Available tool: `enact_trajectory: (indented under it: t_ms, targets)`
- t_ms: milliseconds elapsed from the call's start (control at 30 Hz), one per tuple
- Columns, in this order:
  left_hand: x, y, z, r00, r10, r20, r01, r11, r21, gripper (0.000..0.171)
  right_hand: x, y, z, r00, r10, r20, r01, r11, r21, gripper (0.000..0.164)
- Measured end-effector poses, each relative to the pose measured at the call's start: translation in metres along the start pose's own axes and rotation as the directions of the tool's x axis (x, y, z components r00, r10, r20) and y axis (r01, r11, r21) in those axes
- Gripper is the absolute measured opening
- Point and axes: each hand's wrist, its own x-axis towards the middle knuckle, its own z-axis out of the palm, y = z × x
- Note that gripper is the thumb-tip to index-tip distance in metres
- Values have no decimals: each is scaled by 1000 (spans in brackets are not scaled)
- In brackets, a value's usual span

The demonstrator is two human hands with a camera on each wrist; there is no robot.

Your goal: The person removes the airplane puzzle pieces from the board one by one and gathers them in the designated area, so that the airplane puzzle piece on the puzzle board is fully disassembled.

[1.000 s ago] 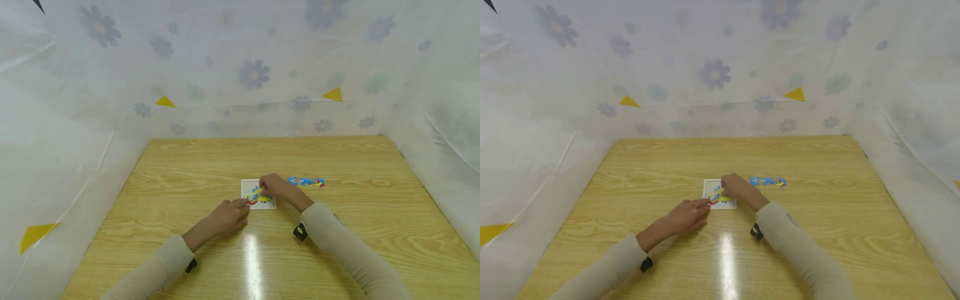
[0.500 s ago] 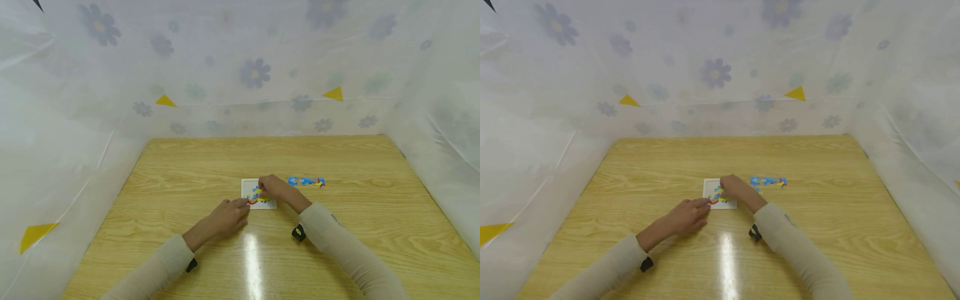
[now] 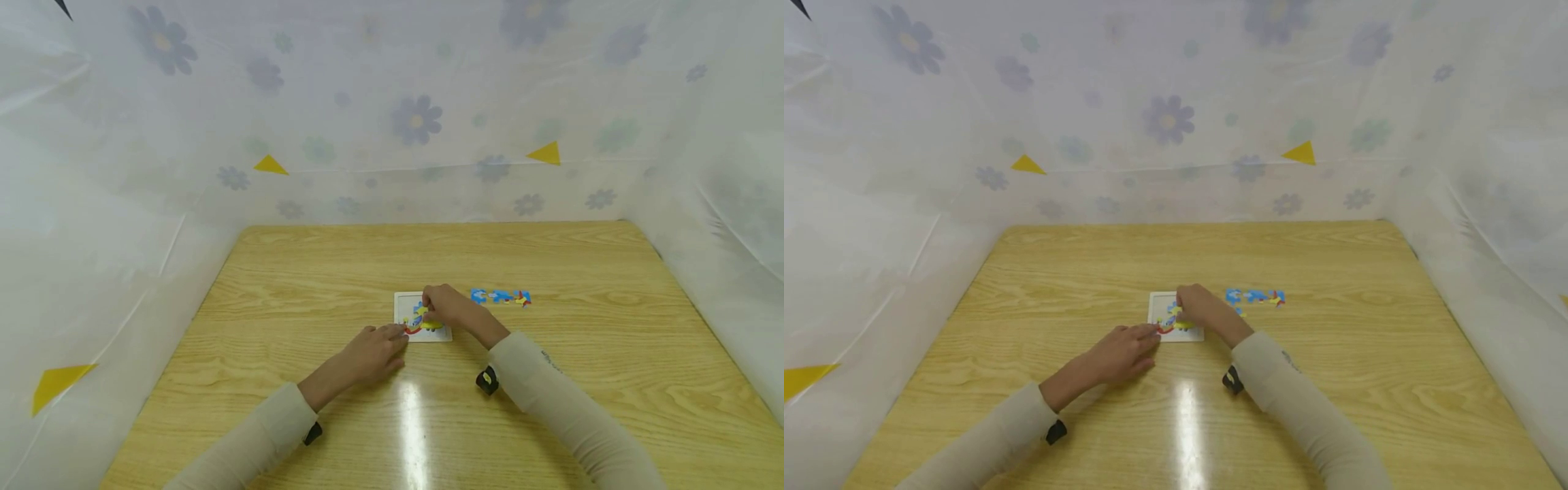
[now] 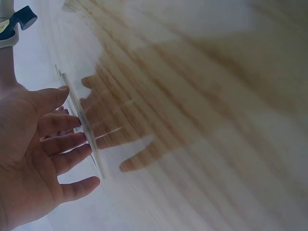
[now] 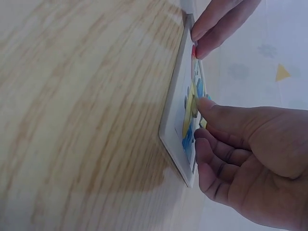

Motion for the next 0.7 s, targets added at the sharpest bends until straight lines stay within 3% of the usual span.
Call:
enact_trajectory:
  t_ms: [700]
  targets:
    - [-1,0,0,1000,11,-29,-10,1000,24,41,0,-4,-3,999,-1,-50,-2,999,-46,11]
